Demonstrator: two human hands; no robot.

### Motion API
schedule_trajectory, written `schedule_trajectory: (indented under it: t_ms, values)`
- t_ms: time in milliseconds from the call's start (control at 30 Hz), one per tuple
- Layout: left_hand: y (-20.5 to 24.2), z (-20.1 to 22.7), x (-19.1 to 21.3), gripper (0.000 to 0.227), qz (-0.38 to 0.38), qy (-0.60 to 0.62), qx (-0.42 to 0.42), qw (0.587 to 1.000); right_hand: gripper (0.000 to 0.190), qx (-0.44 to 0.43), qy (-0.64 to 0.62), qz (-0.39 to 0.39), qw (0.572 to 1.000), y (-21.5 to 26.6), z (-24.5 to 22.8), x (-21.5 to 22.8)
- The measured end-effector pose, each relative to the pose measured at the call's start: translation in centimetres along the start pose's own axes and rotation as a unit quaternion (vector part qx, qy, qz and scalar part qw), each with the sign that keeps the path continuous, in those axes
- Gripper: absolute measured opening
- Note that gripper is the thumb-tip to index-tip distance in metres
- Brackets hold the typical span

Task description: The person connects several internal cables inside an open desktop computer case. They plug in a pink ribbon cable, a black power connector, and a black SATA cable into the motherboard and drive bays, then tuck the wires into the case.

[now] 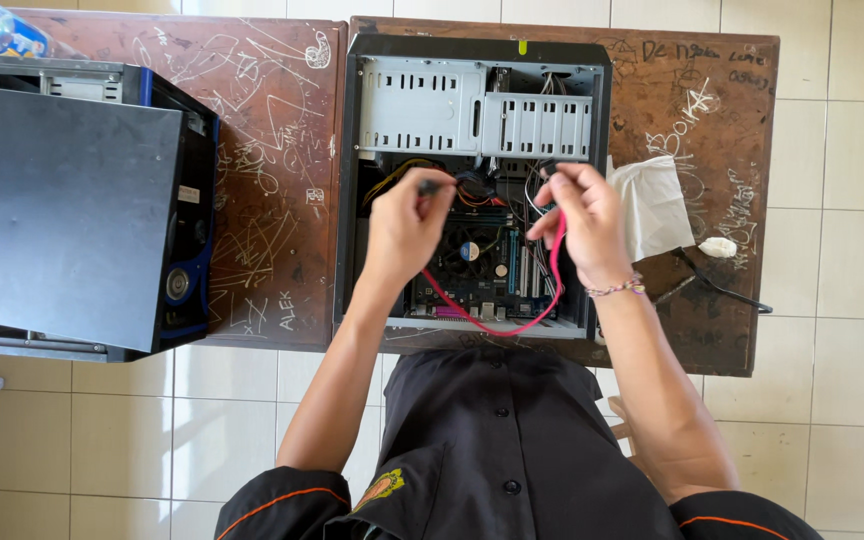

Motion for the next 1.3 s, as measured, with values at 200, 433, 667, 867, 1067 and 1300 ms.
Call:
schedule_trajectory:
  t_ms: [200, 433, 667, 867, 1067, 1300]
  values:
    - [0.8, -5.0, -8.6, 0.044, -0.179, -0.284, -0.064, 0.94, 0.034, -0.085, 0.029, 0.047, 0.995, 0.4, 7.9, -0.7]
    - [0.5, -9.8, -12.5, 0.052, -0.234, -0.348, -0.054, 0.906, 0.038, -0.173, -0.034, 0.132, 0.975, -0.7, 15.3, 0.5]
    - [0.0, -9.9, -12.3, 0.019, -0.177, -0.345, -0.093, 0.917, 0.035, -0.236, 0.017, 0.176, 0.956, -2.0, 19.6, 1.9]
    - [0.2, -13.2, -13.6, 0.039, -0.229, -0.338, -0.018, 0.913, 0.028, -0.258, -0.011, 0.202, 0.945, -3.7, 24.4, 3.1]
    - [2.2, -12.6, -13.3, 0.051, -0.299, -0.338, 0.016, 0.892, 0.017, -0.352, -0.127, 0.138, 0.917, -1.7, 20.2, 0.8]
    - [3.3, -11.1, -12.6, 0.052, -0.306, -0.326, -0.014, 0.894, 0.03, -0.289, -0.132, 0.066, 0.946, -1.5, 16.9, -0.4]
Point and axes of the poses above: each hand's wrist, its own y-axis away from the middle knuckle, its own x-axis out of the back of the hand, z = x × y, the point moved 9 cm from there along -y, towards the middle knuckle, and after that the axes turned 13 degrees about z, right-handed, at the moved point
